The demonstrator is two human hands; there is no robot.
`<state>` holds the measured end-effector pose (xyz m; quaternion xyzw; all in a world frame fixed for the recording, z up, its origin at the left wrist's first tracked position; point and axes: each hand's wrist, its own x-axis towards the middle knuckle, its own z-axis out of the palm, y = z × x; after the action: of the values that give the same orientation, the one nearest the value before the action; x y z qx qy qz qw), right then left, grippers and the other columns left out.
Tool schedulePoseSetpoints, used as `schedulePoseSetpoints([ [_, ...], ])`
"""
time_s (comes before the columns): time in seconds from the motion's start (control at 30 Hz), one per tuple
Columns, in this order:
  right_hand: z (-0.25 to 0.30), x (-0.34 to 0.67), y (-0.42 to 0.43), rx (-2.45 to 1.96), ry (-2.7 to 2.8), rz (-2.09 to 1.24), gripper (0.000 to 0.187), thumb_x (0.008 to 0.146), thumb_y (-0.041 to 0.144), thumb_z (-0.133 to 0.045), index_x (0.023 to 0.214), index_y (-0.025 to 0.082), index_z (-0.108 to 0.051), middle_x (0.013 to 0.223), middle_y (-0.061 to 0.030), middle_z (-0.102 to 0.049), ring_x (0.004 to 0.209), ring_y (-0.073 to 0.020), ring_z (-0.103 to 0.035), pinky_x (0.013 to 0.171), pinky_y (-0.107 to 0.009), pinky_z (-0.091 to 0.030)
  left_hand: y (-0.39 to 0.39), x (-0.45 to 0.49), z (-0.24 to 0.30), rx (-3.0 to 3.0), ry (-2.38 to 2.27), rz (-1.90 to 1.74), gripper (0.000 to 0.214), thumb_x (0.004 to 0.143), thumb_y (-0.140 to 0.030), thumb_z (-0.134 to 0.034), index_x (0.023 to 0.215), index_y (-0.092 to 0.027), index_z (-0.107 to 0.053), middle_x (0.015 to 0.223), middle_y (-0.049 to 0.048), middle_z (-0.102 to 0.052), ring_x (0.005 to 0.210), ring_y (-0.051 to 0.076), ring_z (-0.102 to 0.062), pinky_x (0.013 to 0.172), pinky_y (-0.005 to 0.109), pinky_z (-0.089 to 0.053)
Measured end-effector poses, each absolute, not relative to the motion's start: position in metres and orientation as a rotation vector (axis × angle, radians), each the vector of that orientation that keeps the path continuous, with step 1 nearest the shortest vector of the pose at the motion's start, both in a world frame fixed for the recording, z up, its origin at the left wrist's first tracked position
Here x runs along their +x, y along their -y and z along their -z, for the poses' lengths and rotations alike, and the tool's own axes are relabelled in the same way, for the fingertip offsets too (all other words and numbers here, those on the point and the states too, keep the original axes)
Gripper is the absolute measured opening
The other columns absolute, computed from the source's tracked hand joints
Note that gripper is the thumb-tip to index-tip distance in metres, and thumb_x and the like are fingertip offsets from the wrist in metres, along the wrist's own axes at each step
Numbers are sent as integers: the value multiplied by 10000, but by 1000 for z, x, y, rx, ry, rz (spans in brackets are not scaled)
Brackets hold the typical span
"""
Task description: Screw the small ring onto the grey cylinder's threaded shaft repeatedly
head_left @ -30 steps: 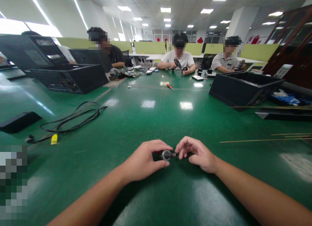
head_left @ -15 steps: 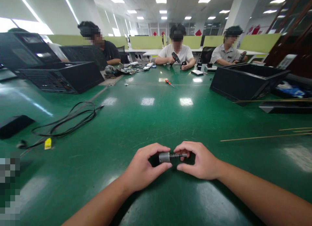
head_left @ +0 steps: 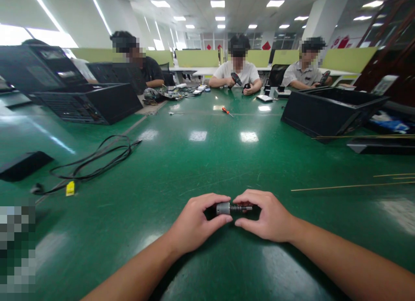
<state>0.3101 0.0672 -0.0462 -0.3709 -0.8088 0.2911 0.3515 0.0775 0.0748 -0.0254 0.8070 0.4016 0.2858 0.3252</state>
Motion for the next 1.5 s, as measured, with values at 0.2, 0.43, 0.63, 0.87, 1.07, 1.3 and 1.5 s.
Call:
schedulePoseSetpoints([
  [0.2, 47, 310, -67, -966, 2104, -740, 315, 765, 263, -795, 1056, 212, -687, 898, -27, -708, 779, -177, -649, 721, -294, -482, -74, 78, 25, 2110, -1047, -735, 287, 833, -291, -745, 1112, -236, -709, 1018, 23, -756, 920, 194, -691, 858, 314, -510],
  [0.43, 46, 309, -67, -978, 2114, -741, 234, 789, 246, -764, 1012, 209, -702, 860, -25, -706, 744, -171, -639, 695, -287, -467, -74, 77, 26, 2097, -983, -735, 286, 845, -293, -738, 1121, -230, -701, 1015, 24, -745, 910, 180, -680, 843, 299, -503],
  [0.63, 46, 309, -66, -958, 2116, -750, 205, 798, 266, -761, 988, 212, -706, 834, -19, -706, 725, -166, -639, 685, -281, -465, -74, 78, 26, 2097, -979, -738, 289, 850, -301, -729, 1127, -226, -701, 1019, 34, -743, 911, 185, -680, 837, 302, -509],
  [0.87, 47, 309, -67, -927, 2117, -748, 204, 828, 274, -736, 1019, 209, -704, 847, -29, -714, 729, -168, -650, 691, -281, -474, -73, 79, 24, 2115, -1005, -742, 289, 840, -295, -723, 1119, -222, -702, 1016, 42, -748, 908, 195, -685, 844, 315, -520],
  [1.07, 47, 309, -66, -922, 2125, -752, 176, 839, 267, -729, 1003, 208, -703, 836, -21, -702, 724, -161, -640, 686, -276, -467, -73, 79, 24, 2123, -1008, -743, 283, 844, -293, -729, 1118, -225, -703, 1021, 34, -751, 911, 190, -691, 847, 310, -522],
  [1.3, 49, 310, -67, -920, 2132, -729, 154, 828, 255, -734, 971, 210, -698, 823, -20, -696, 720, -165, -632, 676, -277, -459, -71, 81, 23, 2131, -1038, -736, 289, 846, -308, -721, 1121, -222, -704, 1027, 43, -756, 919, 200, -696, 859, 321, -530],
  [1.5, 49, 309, -68, -920, 2132, -724, 110, 855, 261, -718, 950, 211, -696, 817, -16, -691, 718, -161, -626, 672, -272, -452, -70, 81, 23, 2140, -1023, -733, 290, 861, -336, -722, 1129, -228, -706, 1020, 32, -757, 916, 190, -699, 837, 300, -524],
])
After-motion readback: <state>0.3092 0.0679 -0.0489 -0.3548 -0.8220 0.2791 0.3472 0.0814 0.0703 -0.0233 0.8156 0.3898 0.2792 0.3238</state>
